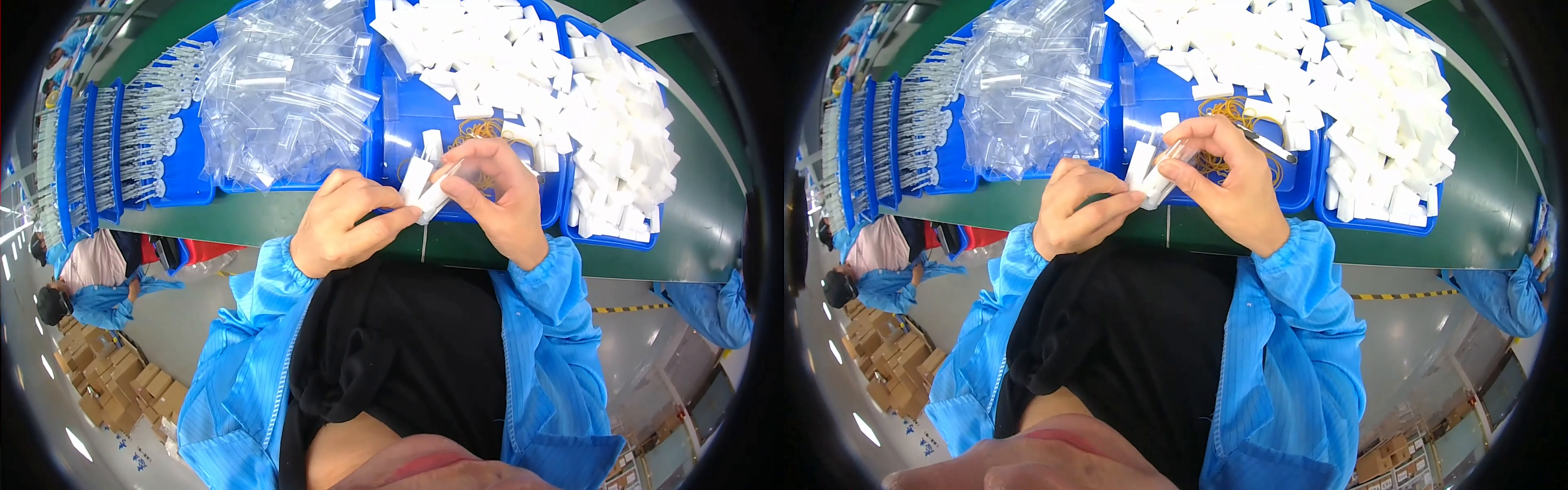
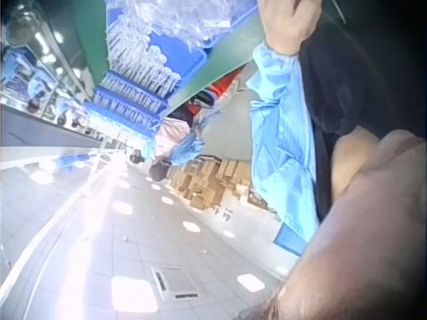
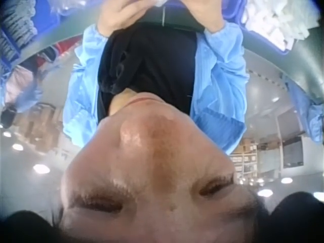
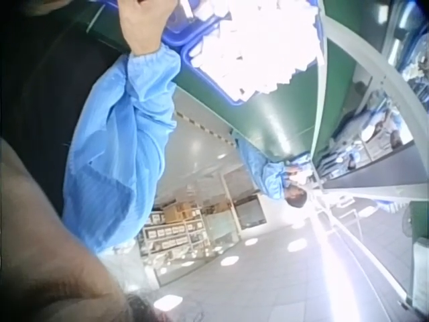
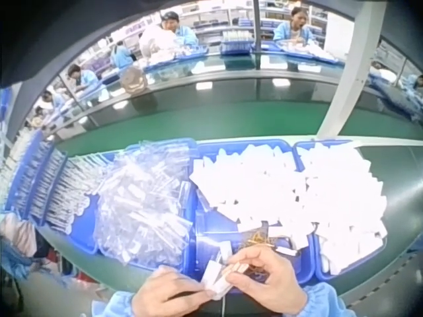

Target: The person assembles small plastic parts into a plastic container by hand, then secures the container with a rubber band.

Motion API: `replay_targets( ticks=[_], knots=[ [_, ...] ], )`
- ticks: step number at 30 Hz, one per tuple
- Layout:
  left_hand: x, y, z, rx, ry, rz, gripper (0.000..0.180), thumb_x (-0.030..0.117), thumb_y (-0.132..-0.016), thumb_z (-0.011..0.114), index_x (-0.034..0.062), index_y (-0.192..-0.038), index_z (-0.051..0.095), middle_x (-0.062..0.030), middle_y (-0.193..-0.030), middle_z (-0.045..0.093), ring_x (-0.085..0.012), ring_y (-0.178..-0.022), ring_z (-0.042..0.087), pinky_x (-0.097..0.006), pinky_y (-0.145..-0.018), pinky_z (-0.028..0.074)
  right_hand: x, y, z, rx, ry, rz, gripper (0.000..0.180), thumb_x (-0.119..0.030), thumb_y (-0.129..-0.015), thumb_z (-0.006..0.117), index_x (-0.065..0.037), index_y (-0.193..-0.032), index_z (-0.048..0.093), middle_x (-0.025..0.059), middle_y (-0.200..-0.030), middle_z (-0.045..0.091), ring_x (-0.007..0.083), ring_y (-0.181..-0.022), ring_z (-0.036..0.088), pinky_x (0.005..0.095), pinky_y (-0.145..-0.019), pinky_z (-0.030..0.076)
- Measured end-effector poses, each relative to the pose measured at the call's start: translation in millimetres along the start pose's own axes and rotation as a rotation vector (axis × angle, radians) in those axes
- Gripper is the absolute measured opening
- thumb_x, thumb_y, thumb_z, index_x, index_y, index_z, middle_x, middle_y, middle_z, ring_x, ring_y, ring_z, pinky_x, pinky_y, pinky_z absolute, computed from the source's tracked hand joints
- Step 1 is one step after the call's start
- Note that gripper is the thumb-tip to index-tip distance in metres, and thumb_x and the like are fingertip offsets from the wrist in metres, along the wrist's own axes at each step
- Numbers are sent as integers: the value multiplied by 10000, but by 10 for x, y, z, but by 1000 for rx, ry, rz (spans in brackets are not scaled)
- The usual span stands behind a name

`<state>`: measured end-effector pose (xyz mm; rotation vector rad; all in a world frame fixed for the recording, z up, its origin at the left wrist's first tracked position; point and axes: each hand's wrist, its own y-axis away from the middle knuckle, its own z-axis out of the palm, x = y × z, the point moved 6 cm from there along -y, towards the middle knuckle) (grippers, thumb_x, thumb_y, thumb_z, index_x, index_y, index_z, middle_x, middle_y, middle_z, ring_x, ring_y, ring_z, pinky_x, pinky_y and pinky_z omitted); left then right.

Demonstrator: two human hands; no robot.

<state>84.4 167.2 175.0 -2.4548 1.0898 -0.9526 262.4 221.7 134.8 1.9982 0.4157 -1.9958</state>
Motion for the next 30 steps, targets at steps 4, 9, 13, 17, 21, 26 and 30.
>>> replay_targets(
  ticks=[4,9,13,17,21,26,30],
  knots=[
    [-13,-7,-23,75,-53,-62,412,66,-661,806,103,-1061,717,-20,-910,650,-183,-762,616,-317,-709,430,-43,-1,-28,-40,-51,-7,321,-111,-881,759,-7,-1140,601,72,-1039,688,137,-950,657,281,-873,498],
    [-29,-43,-80,-9,-93,-53,360,118,-660,811,111,-1006,711,2,-859,616,-169,-726,587,-323,-720,417,-46,20,20,-58,-53,-68,314,-117,-885,758,-8,-1136,605,82,-1074,686,163,-1004,669,294,-902,505],
    [-24,-36,-57,-46,-108,-21,332,129,-649,814,116,-962,705,14,-828,589,-152,-706,574,-327,-715,415,-21,24,44,-50,-68,-4,299,-110,-883,757,-16,-1127,611,76,-1074,681,159,-995,665,293,-908,508],
    [12,-41,-39,-48,-127,24,306,126,-659,815,115,-944,704,26,-786,577,-145,-687,570,-328,-711,414,-46,14,48,-61,-9,27,303,-110,-868,766,-22,-1117,618,75,-1050,678,164,-955,664,289,-887,513],
    [-13,-53,-33,-10,-149,4,299,91,-649,812,107,-914,675,27,-763,581,-150,-677,573,-329,-710,414,-44,60,109,-126,113,17,281,-72,-892,732,-15,-1133,598,85,-1061,683,163,-1015,663,294,-894,501],
    [-46,-39,-55,45,-75,-16,381,21,-611,794,110,-924,596,21,-766,600,-167,-673,585,-331,-698,415,-47,72,166,-44,2,42,275,-114,-833,786,-52,-1057,640,59,-1009,685,172,-927,652,291,-842,508],
    [-81,-3,-79,67,-43,-41,425,37,-627,817,99,-988,601,2,-828,637,-188,-731,613,-347,-709,439,-99,21,189,-88,76,-31,282,-104,-858,768,-40,-1087,616,72,-1006,688,167,-918,660,284,-855,502]
  ],
)
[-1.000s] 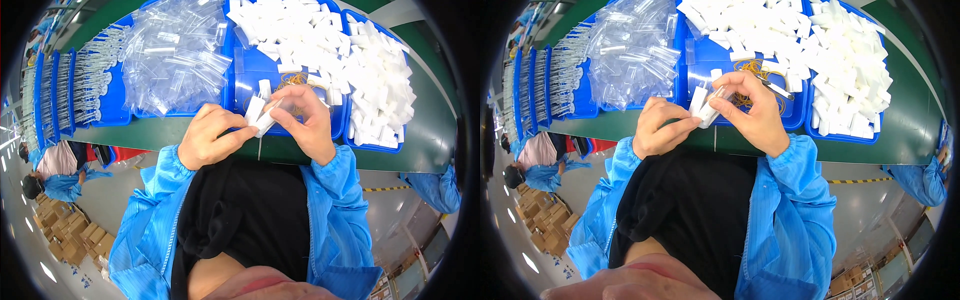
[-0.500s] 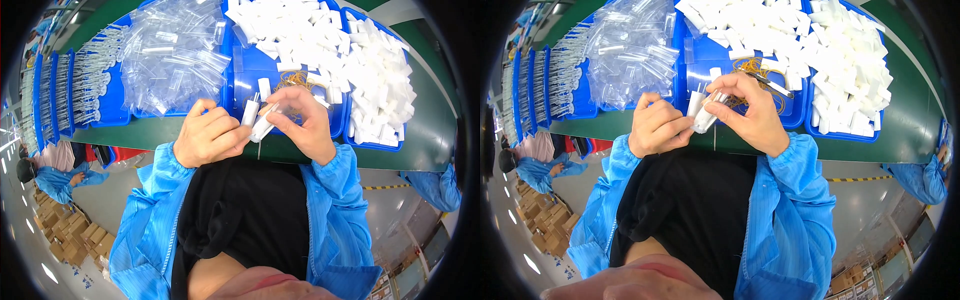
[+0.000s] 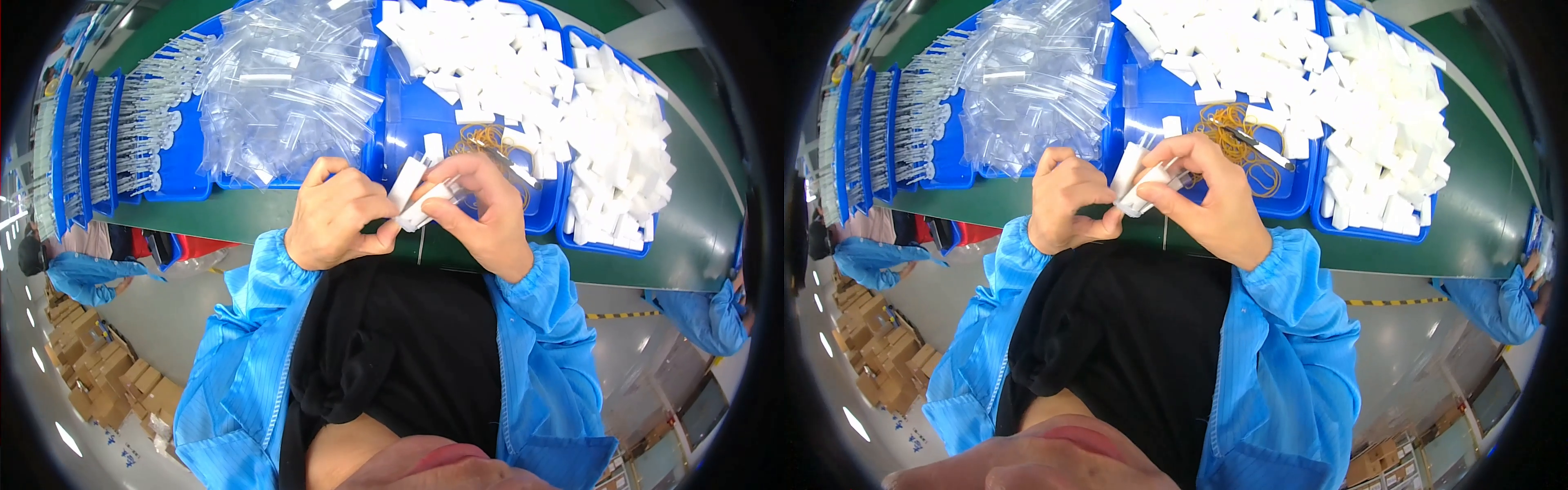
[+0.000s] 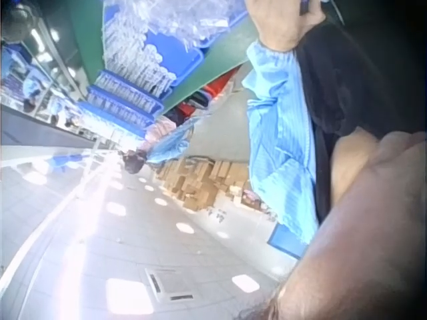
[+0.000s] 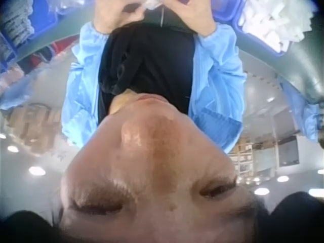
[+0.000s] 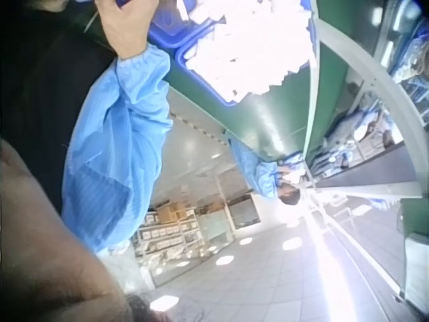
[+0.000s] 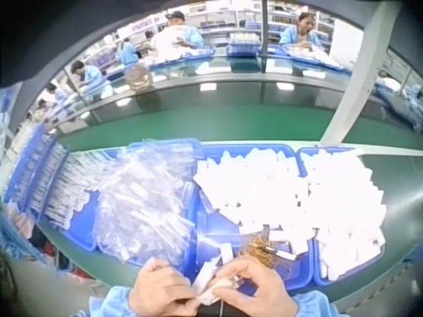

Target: The person assembles small plastic parts into a plastic container by hand, then secures the container with a rubber band.

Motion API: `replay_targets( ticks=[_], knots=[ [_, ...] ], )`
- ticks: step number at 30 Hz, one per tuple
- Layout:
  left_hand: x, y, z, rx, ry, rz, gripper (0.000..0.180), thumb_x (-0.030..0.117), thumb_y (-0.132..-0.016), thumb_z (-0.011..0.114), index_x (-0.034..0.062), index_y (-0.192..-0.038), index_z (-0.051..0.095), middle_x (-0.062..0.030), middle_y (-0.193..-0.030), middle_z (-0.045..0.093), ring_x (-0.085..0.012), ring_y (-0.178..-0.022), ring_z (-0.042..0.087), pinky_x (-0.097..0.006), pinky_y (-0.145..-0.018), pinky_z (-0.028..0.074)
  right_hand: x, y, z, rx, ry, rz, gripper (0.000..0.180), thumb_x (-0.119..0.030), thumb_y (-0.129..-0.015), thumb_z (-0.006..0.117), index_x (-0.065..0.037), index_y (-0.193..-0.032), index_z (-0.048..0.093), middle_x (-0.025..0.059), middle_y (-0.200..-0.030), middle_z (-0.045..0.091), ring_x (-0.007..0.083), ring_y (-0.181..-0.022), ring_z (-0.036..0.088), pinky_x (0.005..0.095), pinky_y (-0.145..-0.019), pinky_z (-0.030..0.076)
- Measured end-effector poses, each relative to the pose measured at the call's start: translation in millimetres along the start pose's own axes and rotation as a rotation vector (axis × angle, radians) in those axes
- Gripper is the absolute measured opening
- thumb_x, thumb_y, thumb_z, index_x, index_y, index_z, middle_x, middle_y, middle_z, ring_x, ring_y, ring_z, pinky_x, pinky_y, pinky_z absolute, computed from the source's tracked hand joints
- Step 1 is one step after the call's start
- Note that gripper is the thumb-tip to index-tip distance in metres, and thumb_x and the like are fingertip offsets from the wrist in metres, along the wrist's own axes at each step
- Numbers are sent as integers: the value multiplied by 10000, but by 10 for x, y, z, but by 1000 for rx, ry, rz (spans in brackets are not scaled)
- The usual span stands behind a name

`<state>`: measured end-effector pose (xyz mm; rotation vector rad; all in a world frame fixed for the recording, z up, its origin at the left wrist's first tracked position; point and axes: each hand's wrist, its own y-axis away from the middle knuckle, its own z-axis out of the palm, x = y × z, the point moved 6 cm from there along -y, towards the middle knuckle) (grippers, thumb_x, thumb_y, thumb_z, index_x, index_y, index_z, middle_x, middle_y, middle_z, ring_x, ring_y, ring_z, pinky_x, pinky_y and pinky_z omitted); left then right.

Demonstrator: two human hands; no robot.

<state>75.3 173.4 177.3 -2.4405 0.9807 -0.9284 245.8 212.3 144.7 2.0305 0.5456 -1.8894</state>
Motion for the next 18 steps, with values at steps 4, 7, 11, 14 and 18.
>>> replay_targets(
  ticks=[4,7,11,14,18],
  knots=[
    [-45,15,-47,210,229,-208,460,46,-672,866,62,-1074,643,-93,-1034,669,-269,-901,651,-369,-782,521,-20,-78,-64,-30,-367,17,297,-92,-919,718,-6,-1147,548,100,-1040,673,160,-1010,644,289,-892,491],
    [-33,135,-31,287,380,-253,339,6,-715,837,75,-1028,726,-110,-1069,651,-273,-921,662,-329,-798,540,-120,-119,-27,-53,-310,-47,251,-93,-942,683,-7,-1150,571,91,-1082,649,162,-1006,634,288,-905,472],
    [-38,301,-91,301,112,-167,337,7,-698,821,94,-1011,732,-96,-1011,654,-270,-820,660,-345,-712,545,-120,-441,-149,72,219,-74,198,-124,-946,662,-51,-1127,632,88,-998,659,202,-891,646,312,-789,495],
    [-38,354,-193,280,-50,-102,354,3,-680,802,102,-1013,734,-105,-1036,669,-257,-795,657,-338,-674,522,-62,-699,3,157,637,-150,233,-126,-913,674,-68,-1133,624,109,-925,668,267,-848,657,367,-738,518],
    [-19,331,-262,276,-87,-116,361,-5,-666,784,102,-1004,718,-126,-1130,682,-228,-781,652,-319,-628,480,-15,-878,266,112,1029,-290,350,-165,-875,719,-20,-1168,595,130,-857,665,286,-773,666,393,-667,531]
  ],
)
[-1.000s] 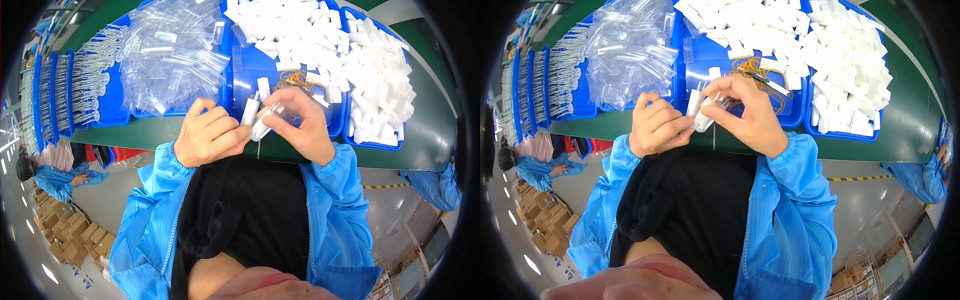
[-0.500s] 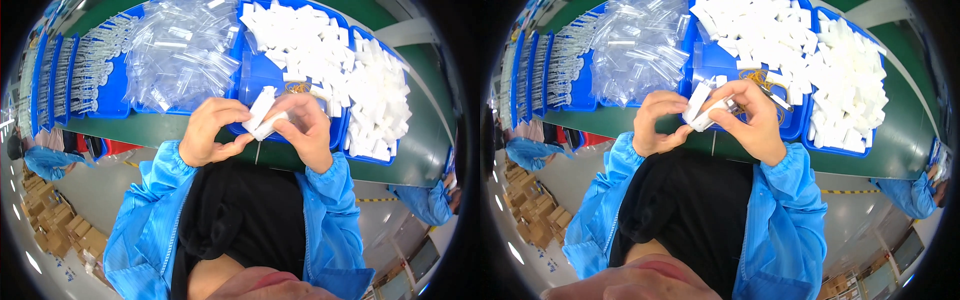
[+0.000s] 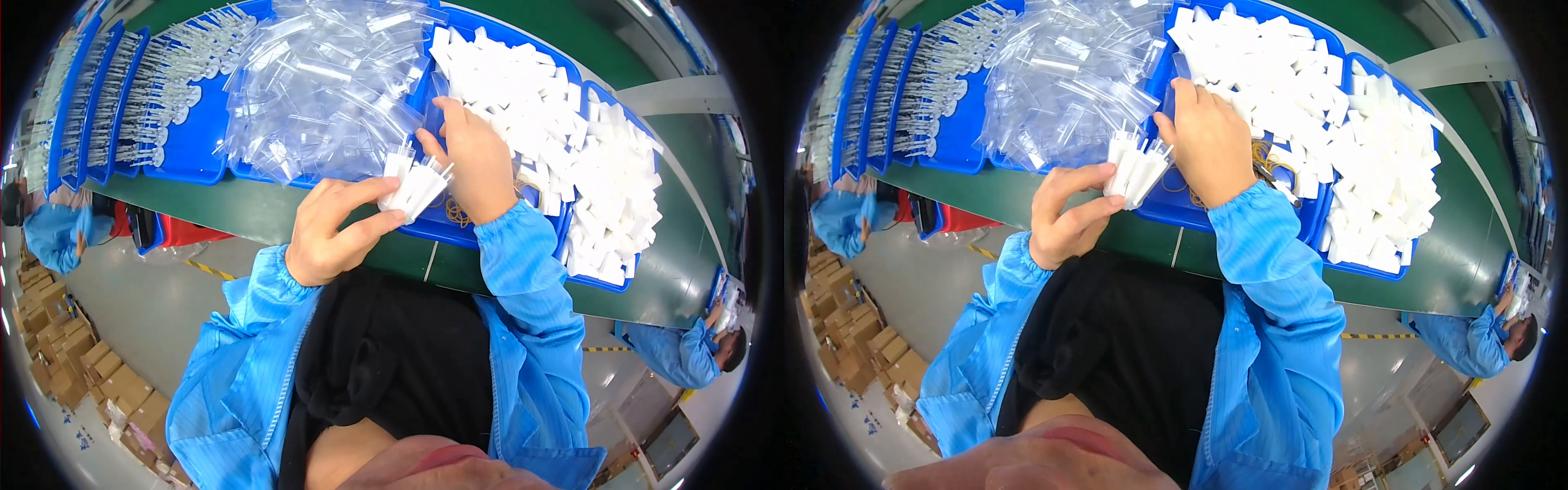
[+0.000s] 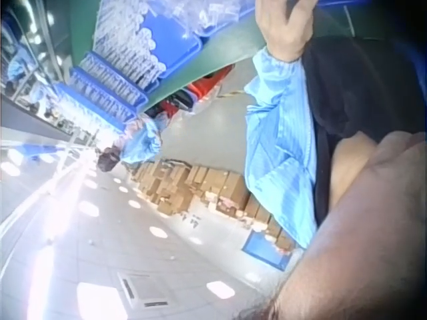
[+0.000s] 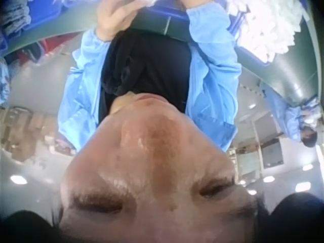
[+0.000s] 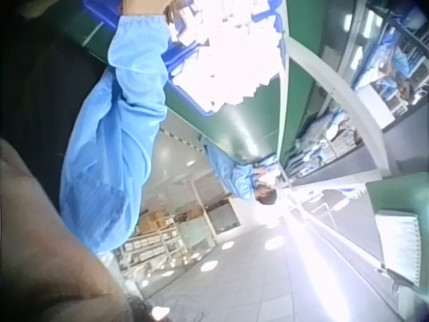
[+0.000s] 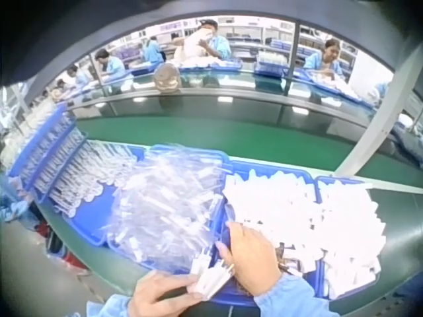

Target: The person assembles small plastic parts into a plastic container by hand, then secures the container with a rubber band.

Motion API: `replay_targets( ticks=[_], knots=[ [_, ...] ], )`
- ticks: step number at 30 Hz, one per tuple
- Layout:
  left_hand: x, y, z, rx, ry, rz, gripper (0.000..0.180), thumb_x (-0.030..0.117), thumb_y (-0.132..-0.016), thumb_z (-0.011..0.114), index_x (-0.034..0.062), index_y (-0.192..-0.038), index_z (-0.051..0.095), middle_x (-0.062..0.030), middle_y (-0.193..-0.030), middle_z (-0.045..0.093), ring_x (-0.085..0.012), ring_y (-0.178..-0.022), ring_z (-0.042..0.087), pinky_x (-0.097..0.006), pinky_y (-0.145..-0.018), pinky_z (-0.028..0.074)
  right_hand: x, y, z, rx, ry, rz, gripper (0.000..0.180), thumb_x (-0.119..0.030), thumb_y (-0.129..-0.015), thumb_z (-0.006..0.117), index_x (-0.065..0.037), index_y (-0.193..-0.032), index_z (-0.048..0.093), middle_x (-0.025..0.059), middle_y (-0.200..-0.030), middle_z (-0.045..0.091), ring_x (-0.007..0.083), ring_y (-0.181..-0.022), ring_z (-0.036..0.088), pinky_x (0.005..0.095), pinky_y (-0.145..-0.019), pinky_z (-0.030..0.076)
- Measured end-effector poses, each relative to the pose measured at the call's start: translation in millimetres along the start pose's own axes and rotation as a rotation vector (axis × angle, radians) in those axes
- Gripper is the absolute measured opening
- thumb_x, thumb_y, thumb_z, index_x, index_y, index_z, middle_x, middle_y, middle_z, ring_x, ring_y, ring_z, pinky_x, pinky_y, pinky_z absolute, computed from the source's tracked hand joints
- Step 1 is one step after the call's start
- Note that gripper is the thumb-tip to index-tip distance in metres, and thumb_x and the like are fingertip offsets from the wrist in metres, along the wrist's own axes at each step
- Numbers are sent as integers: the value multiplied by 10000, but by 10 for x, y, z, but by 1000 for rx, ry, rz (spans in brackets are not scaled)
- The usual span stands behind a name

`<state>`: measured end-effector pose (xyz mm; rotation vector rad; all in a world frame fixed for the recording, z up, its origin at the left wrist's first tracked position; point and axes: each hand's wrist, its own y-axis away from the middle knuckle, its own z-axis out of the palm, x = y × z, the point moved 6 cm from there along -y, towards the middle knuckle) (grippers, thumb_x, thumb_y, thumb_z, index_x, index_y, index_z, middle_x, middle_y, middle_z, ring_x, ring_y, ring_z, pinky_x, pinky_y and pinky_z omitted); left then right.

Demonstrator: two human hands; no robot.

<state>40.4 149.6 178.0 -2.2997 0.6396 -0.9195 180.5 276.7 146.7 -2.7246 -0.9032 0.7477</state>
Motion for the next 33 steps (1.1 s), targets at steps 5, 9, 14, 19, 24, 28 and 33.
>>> replay_targets(
  ticks=[5,9,14,19,24,28,33],
  knots=[
    [-7,4,-25,-9,-39,-11,353,-25,-649,769,82,-970,670,-146,-1234,673,-199,-743,629,-307,-595,418,-118,44,16,-112,270,-92,265,-85,-786,686,-22,-1030,607,101,-808,643,282,-804,666,385,-710,548],
    [-14,-34,-4,-36,-9,-40,348,-33,-646,765,68,-964,664,-141,-1232,673,-208,-738,623,-315,-600,414,-213,160,20,-124,322,-209,252,-52,-750,668,-28,-995,611,92,-787,634,269,-816,667,366,-731,533],
    [12,-60,3,-70,12,-43,357,-44,-642,764,57,-969,663,-138,-1241,671,-218,-728,614,-319,-599,415,-57,78,-144,-134,212,-146,327,-36,-758,644,-13,-1083,614,104,-866,660,249,-837,674,340,-726,519],
    [51,-84,18,-59,74,-32,350,-37,-651,769,61,-971,666,-138,-1238,679,-218,-720,616,-321,-593,416,253,170,-403,-121,-1048,387,501,-31,-869,506,7,-1367,468,108,-922,669,184,-872,676,326,-852,534],
    [109,-187,131,-95,169,-38,329,-36,-675,762,73,-972,672,-129,-1215,696,-216,-719,619,-318,-595,414,179,368,-520,-23,-1359,572,432,-73,-933,511,-14,-1357,454,137,-955,680,214,-878,694,337,-852,539],
    [136,-227,198,-138,219,-35,306,-39,-701,750,82,-972,672,-124,-1205,703,-218,-728,625,-316,-610,417,175,495,-538,126,-1322,613,431,-213,-986,564,-33,-1359,443,134,-1011,686,216,-947,665,346,-915,498],
    [158,-241,223,-138,224,-25,291,-45,-722,745,81,-970,663,-131,-1203,703,-223,-746,638,-321,-619,422,149,597,-562,195,-1333,543,397,-181,-997,626,-24,-1309,438,136,-971,704,171,-944,668,304,-879,514]
  ],
)
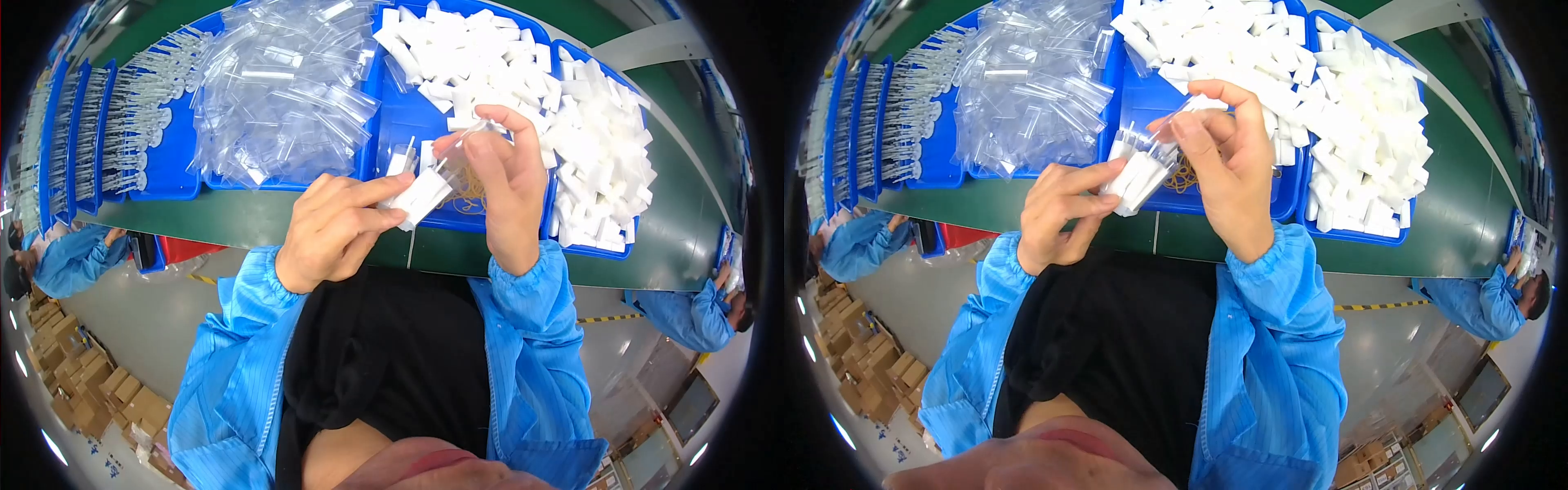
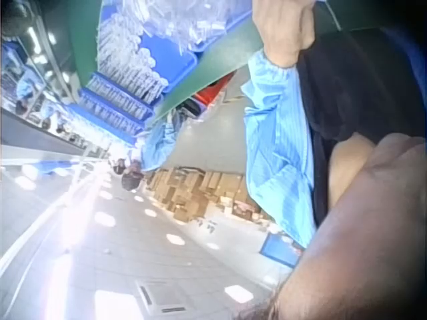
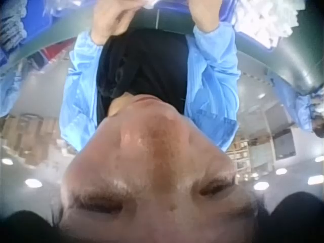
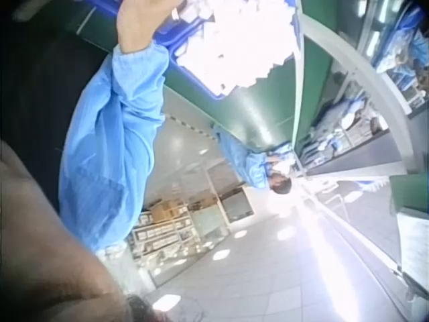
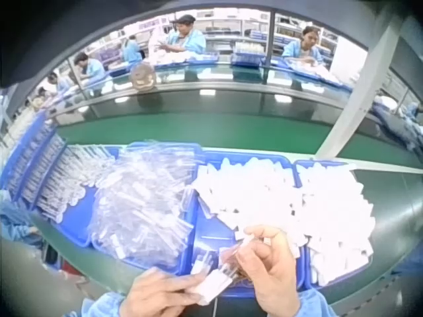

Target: The person assembles small plastic parts into a plastic container by hand, then secures the container with a rubber band.

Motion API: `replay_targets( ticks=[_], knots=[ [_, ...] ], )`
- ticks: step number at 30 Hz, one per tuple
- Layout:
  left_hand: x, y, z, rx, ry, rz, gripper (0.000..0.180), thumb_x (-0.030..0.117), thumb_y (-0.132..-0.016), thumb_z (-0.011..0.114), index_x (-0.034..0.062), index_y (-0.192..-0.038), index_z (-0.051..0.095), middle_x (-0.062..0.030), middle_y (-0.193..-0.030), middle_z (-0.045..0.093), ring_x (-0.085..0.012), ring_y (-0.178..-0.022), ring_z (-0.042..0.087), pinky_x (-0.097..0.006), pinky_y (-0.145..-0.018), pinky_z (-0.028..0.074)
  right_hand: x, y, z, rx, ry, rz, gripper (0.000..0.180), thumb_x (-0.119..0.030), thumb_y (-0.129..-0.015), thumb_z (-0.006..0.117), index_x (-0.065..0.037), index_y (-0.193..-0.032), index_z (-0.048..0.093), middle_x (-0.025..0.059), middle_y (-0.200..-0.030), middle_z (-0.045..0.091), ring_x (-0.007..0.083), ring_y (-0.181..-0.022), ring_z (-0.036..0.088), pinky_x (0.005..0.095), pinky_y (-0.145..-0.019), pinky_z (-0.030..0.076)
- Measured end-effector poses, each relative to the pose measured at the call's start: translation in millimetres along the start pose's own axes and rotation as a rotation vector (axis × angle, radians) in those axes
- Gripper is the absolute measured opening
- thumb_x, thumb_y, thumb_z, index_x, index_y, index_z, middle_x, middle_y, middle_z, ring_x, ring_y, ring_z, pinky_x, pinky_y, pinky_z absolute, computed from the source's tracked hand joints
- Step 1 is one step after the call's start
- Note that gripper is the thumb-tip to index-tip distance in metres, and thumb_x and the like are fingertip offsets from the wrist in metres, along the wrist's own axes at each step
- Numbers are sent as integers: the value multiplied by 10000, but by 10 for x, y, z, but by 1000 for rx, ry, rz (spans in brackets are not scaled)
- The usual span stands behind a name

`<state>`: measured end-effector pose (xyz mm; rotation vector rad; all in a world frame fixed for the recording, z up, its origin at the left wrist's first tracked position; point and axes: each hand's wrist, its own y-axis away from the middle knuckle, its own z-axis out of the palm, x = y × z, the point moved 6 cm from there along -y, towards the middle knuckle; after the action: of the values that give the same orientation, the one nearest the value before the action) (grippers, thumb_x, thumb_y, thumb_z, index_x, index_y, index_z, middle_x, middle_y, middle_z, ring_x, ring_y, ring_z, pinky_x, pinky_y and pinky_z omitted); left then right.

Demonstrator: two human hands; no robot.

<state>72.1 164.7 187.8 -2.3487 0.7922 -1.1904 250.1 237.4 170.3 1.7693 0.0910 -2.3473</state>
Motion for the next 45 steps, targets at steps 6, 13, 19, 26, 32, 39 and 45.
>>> replay_targets(
  ticks=[6,13,19,26,32,39,45],
  knots=[
    [-23,6,22,27,38,-71,262,-47,-753,745,74,-962,642,-149,-1204,701,-235,-763,648,-327,-630,430,89,91,-41,-47,70,16,366,-126,-985,638,-24,-1277,442,108,-958,708,120,-927,645,258,-845,502],
    [6,-13,45,-29,-5,6,306,-59,-715,739,75,-973,646,-135,-1202,708,-221,-757,642,-319,-630,429,174,220,-10,7,79,-141,349,-110,-982,636,-40,-1249,421,157,-992,713,168,-936,661,289,-847,511],
    [-9,-36,39,-104,30,6,332,-43,-707,735,87,-1001,655,-110,-1199,711,-208,-766,640,-311,-646,431,99,154,-44,-121,116,-261,365,-85,-955,671,-23,-1224,433,137,-972,721,176,-917,687,290,-845,516],
    [-12,-22,94,-182,-13,21,363,-11,-723,767,98,-1048,648,-78,-1203,707,-210,-819,651,-322,-687,440,165,112,-76,-293,245,-45,345,-88,-961,658,-24,-1224,444,110,-976,730,154,-952,682,274,-894,499],
    [-128,-23,138,-56,209,-163,387,-39,-768,762,76,-1111,625,-121,-1208,697,-262,-960,687,-345,-780,493,170,185,-41,-138,11,-126,338,-89,-962,659,-25,-1217,446,148,-1006,735,177,-979,686,296,-887,513],
    [-124,4,92,-52,162,-133,340,-14,-761,787,51,-1070,660,-149,-1200,693,-267,-927,697,-331,-721,508,145,179,-61,-154,99,-126,340,-88,-953,673,-35,-1206,453,160,-1019,733,186,-988,686,302,-885,514],
    [-27,-26,81,-66,-108,53,278,16,-742,765,40,-1011,700,-117,-1122,710,-218,-789,659,-309,-658,483,158,130,-100,-175,110,-82,334,-84,-927,707,-36,-1181,496,108,-1019,704,179,-990,682,298,-904,498]
  ],
)
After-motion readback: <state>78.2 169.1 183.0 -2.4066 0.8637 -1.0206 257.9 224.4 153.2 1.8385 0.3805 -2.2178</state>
